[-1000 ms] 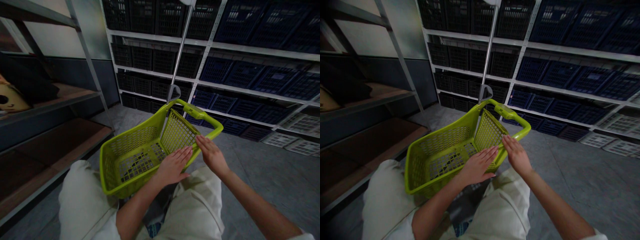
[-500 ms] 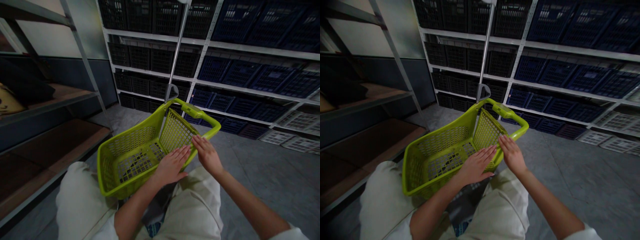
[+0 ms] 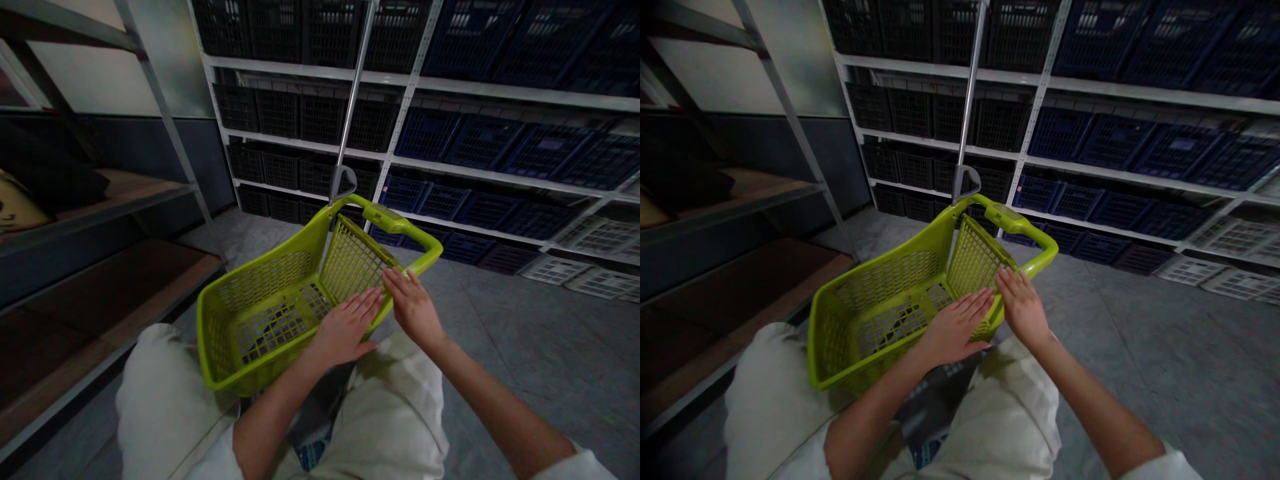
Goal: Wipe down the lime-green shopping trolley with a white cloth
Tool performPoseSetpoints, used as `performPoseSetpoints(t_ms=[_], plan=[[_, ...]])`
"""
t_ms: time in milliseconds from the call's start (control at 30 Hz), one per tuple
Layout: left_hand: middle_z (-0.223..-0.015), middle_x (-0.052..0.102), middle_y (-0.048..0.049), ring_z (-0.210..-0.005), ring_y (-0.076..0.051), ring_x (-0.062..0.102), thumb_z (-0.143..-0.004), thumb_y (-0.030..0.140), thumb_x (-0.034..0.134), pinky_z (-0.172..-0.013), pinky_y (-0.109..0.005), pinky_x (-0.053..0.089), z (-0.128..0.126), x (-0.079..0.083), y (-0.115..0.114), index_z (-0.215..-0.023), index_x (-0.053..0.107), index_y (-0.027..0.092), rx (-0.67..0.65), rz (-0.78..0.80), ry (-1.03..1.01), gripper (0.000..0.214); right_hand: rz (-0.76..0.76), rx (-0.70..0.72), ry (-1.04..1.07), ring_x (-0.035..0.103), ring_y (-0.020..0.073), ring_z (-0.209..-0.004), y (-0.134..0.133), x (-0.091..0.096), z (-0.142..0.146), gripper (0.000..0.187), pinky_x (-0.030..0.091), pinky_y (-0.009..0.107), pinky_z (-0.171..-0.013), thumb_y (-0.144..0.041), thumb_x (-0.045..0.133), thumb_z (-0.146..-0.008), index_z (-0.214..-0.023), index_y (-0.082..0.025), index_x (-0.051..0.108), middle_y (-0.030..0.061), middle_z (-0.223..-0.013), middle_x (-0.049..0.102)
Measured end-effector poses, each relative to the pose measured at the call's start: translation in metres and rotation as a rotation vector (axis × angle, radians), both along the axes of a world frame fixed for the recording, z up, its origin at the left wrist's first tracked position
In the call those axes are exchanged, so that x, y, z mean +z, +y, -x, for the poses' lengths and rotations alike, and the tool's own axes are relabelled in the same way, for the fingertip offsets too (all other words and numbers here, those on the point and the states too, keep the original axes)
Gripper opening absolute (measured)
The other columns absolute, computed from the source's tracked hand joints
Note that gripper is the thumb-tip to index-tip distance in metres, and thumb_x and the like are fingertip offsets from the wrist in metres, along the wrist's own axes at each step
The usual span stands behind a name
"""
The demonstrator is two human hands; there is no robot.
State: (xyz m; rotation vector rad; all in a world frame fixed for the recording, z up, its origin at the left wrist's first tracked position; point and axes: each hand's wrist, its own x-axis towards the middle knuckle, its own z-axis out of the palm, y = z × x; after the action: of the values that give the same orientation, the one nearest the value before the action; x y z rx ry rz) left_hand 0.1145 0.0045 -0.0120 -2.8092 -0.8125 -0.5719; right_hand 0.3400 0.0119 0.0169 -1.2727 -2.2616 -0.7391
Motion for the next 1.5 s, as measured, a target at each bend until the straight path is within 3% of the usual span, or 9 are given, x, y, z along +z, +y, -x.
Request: performPoseSetpoints(t_ms=[167, 333, 467, 667, 933, 1033, 1233, 1367, 1500], plan=[[-0.169, 0.011, -0.0121, -0.157, -0.022, 0.008, -0.096, 0.065, 0.039, -0.126, -0.036, 0.012, 0.001, 0.001, -0.001, -0.159, 0.01, 0.007, -0.006, -0.002, -0.002, 0.09, 0.069, 0.103, -0.052, 0.057, 0.0207, -0.132, 0.01, 0.016, -0.031, 0.05, 0.036, 0.048, -0.118, -0.007, 0.04, -0.094, -0.141, -0.018, 0.053, 0.0099, -0.141, 0.062], [-0.169, 0.007, -0.0108, -0.157, -0.022, 0.008, -0.097, 0.064, 0.039, -0.126, -0.035, 0.013, 0.0, 0.001, -0.001, -0.159, 0.009, 0.007, -0.001, -0.011, -0.022, 0.089, -0.077, -0.185, 0.097, 0.061, 0.0269, -0.128, 0.047, 0.037, -0.091, 0.049, 0.032, 0.059, -0.117, -0.009, 0.043, -0.092, -0.137, -0.019, 0.058, 0.0128, -0.138, 0.064], [-0.17, 0.006, -0.0104, -0.157, -0.022, 0.01, -0.096, 0.065, 0.041, -0.126, -0.035, 0.014, -0.001, 0.0, 0.0, -0.159, 0.01, 0.007, 0.005, -0.015, -0.02, 0.091, -0.114, -0.244, 0.107, 0.057, 0.0301, -0.133, 0.03, 0.017, -0.05, 0.051, 0.031, 0.059, -0.118, -0.006, 0.042, -0.09, -0.139, -0.013, 0.055, 0.0156, -0.14, 0.062], [-0.169, 0.013, -0.0131, -0.156, -0.024, 0.011, -0.095, 0.064, 0.043, -0.126, -0.036, 0.012, -0.001, 0.0, -0.001, -0.158, 0.014, 0.005, 0.007, -0.028, 0.012, 0.092, 0.062, 0.063, -0.042, 0.047, 0.0232, -0.142, -0.01, -0.001, 0.002, 0.06, 0.029, 0.05, -0.122, -0.005, 0.039, -0.091, -0.149, -0.017, 0.045, 0.0113, -0.147, 0.056], [-0.169, 0.009, -0.0117, -0.157, -0.022, 0.009, -0.096, 0.064, 0.041, -0.125, -0.035, 0.014, 0.0, -0.001, -0.001, -0.159, 0.012, 0.006, 0.005, -0.047, -0.015, 0.091, -0.102, -0.193, 0.027, 0.059, 0.0281, -0.131, 0.046, 0.038, -0.09, 0.048, 0.027, 0.061, -0.118, -0.006, 0.042, -0.092, -0.136, -0.018, 0.058, 0.013, -0.137, 0.065], [-0.169, 0.009, -0.0121, -0.157, -0.023, 0.009, -0.096, 0.064, 0.041, -0.125, -0.036, 0.016, -0.001, -0.002, 0.0, -0.159, 0.012, 0.007, 0.012, -0.045, -0.011, 0.09, -0.107, -0.214, 0.037, 0.057, 0.0289, -0.133, 0.034, 0.025, -0.062, 0.05, 0.033, 0.056, -0.117, -0.005, 0.042, -0.091, -0.138, -0.013, 0.056, 0.0163, -0.14, 0.062], [-0.168, 0.018, -0.0138, -0.156, -0.023, 0.011, -0.095, 0.064, 0.044, -0.126, -0.038, 0.015, 0.0, -0.002, 0.001, -0.158, 0.014, 0.005, 0.004, -0.034, 0.006, 0.092, 0.062, 0.083, -0.05, 0.048, 0.0225, -0.141, -0.009, -0.004, 0.009, 0.056, 0.031, 0.047, -0.121, -0.005, 0.038, -0.093, -0.148, -0.014, 0.044, 0.0137, -0.148, 0.055], [-0.169, 0.009, -0.0127, -0.157, -0.023, 0.009, -0.095, 0.065, 0.043, -0.126, -0.037, 0.014, 0.001, 0.0, 0.0, -0.159, 0.011, 0.005, 0.001, -0.029, -0.005, 0.093, 0.121, 0.178, -0.099, 0.053, 0.0206, -0.137, 0.016, 0.023, -0.047, 0.054, 0.02, 0.054, -0.124, -0.01, 0.038, -0.097, -0.149, -0.023, 0.043, 0.0093, -0.146, 0.058], [-0.17, 0.007, -0.0115, -0.157, -0.023, 0.01, -0.095, 0.064, 0.043, -0.126, -0.036, 0.011, 0.0, 0.001, 0.0, -0.159, 0.011, 0.006, -0.002, -0.021, -0.018, 0.092, -0.034, -0.073, 0.017, 0.06, 0.0263, -0.13, 0.051, 0.044, -0.101, 0.049, 0.021, 0.062, -0.121, -0.011, 0.04, -0.095, -0.14, -0.023, 0.055, 0.0109, -0.137, 0.065]])
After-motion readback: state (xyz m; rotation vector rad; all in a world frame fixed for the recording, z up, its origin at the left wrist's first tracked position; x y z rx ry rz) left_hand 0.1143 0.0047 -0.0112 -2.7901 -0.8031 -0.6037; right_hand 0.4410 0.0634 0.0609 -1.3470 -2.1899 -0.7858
